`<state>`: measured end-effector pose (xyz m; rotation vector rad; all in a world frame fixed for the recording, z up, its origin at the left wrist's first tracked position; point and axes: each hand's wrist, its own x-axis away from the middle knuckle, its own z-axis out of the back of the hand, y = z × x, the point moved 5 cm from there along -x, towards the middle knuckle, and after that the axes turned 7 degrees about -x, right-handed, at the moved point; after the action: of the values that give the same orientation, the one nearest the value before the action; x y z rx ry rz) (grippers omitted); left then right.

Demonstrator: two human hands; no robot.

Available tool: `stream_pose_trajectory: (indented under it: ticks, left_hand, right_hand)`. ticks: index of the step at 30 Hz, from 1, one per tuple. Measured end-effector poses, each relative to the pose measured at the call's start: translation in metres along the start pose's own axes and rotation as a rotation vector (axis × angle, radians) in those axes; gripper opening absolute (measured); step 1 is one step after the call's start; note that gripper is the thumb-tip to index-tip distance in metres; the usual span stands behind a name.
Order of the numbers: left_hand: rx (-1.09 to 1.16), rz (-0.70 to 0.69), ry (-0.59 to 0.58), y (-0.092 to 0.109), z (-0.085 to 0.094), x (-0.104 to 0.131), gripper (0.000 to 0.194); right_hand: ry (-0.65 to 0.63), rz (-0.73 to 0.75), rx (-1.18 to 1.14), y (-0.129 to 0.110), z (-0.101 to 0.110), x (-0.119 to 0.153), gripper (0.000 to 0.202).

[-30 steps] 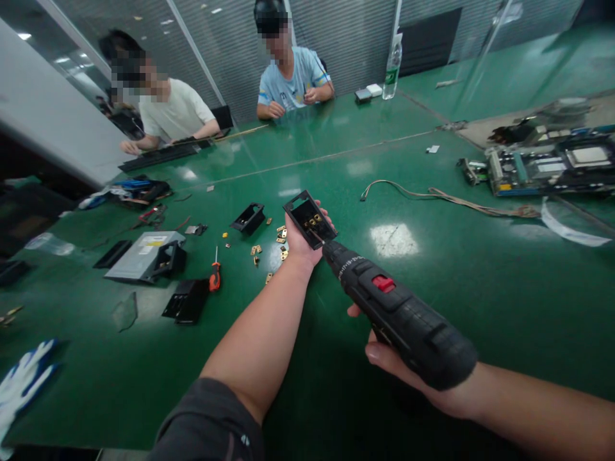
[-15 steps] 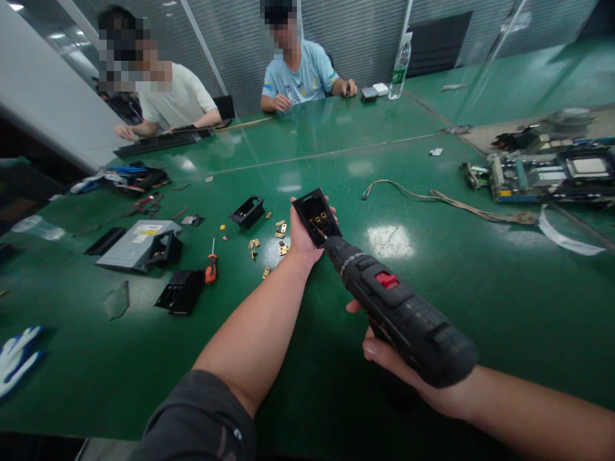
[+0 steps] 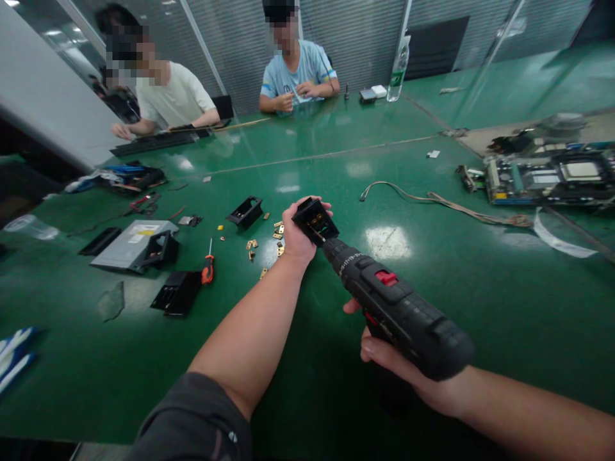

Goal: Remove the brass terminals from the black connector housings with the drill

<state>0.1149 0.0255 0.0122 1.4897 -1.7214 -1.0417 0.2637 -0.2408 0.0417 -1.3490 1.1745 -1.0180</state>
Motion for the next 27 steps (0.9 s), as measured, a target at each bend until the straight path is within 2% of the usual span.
stream_pose_trajectory:
  ticks: [3, 10, 13, 17, 23, 27]
  left_hand:
    - [0.012, -0.057, 0.042, 0.006, -0.005, 0.003, 0.054]
    - [0.079, -0.031, 0.043, 0.007, -0.009, 0.004, 0.053]
    - [0.082, -0.019, 0.050, 0.005, -0.007, 0.003, 0.049]
    - [0.087, 0.010, 0.023, 0.001, -0.005, 0.003, 0.043]
    - [0.024, 0.104, -0.020, -0.008, -0.002, 0.001, 0.047]
    - [-0.013, 0.141, -0.045, -0.015, 0.002, -0.003, 0.050]
  right_hand:
    - [0.010, 0.009, -0.065, 0.006, 0.001, 0.000, 0.038]
    - [0.022, 0.076, -0.312, 0.004, -0.002, -0.005, 0.052]
    - [0.017, 0.061, -0.275, 0.005, 0.000, -0.004, 0.046]
    - [-0.038, 0.003, -0.082, 0.009, 0.003, -0.001, 0.038]
    - [-0.006, -0.015, 0.022, 0.008, 0.005, -0.001, 0.052]
    - [0.037, 0.063, -0.036, 0.016, 0.003, -0.010, 0.084]
